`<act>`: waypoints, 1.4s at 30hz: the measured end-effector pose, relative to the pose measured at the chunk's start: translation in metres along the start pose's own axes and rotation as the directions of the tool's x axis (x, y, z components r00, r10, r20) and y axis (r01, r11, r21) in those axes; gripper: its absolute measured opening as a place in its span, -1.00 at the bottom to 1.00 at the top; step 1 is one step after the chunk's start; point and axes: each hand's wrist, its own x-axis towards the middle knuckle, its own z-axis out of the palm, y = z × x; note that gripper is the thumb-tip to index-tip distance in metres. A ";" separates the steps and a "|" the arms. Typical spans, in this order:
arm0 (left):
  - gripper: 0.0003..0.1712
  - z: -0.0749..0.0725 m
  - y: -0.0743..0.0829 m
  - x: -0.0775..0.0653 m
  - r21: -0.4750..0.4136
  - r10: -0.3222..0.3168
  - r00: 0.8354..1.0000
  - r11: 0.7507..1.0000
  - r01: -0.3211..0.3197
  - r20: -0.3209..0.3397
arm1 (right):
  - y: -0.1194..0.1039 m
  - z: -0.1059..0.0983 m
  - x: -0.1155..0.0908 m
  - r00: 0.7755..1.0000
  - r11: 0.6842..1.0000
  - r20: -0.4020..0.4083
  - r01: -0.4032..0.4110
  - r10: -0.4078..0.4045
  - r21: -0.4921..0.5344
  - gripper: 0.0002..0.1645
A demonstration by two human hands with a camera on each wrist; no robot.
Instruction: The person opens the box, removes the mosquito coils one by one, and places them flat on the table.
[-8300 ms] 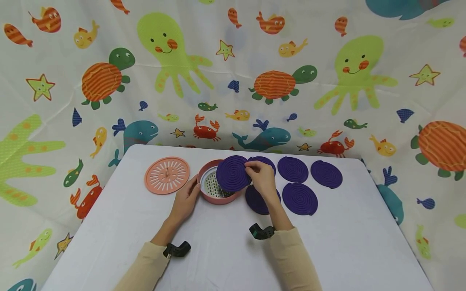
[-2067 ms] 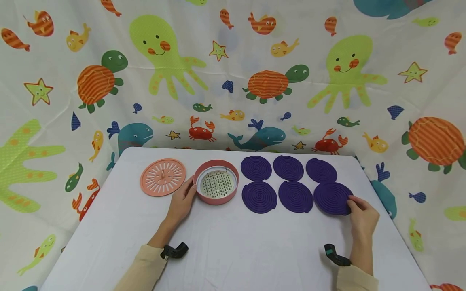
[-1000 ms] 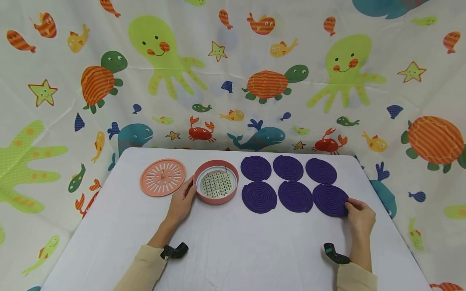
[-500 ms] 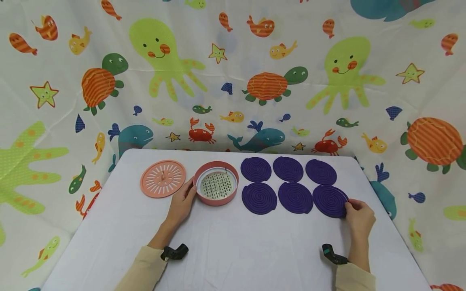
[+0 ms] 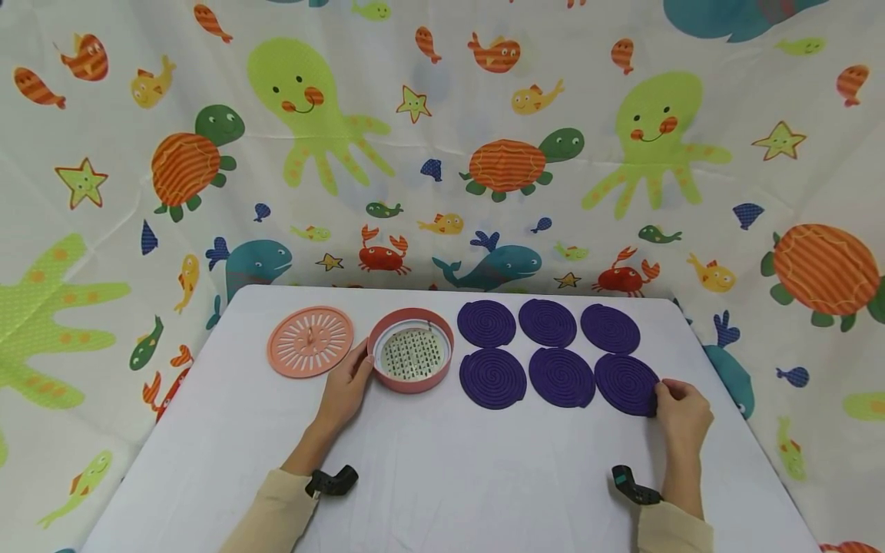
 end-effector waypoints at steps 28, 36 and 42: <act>-0.37 -0.006 0.001 0.004 -0.054 -0.082 0.997 0.995 0.082 -0.002 | -0.037 0.003 -0.017 0.990 0.993 -0.088 0.116 -0.113 0.033 -0.43; -0.44 -0.009 0.004 0.005 -0.077 -0.095 0.995 0.993 0.094 -0.015 | -0.057 0.005 -0.029 0.975 0.983 -0.157 0.168 -0.156 0.069 -0.50; -0.45 -0.009 0.006 0.005 -0.108 -0.080 0.996 0.991 0.077 -0.027 | -0.071 0.007 -0.038 0.961 0.969 -0.181 0.227 -0.208 0.093 -0.53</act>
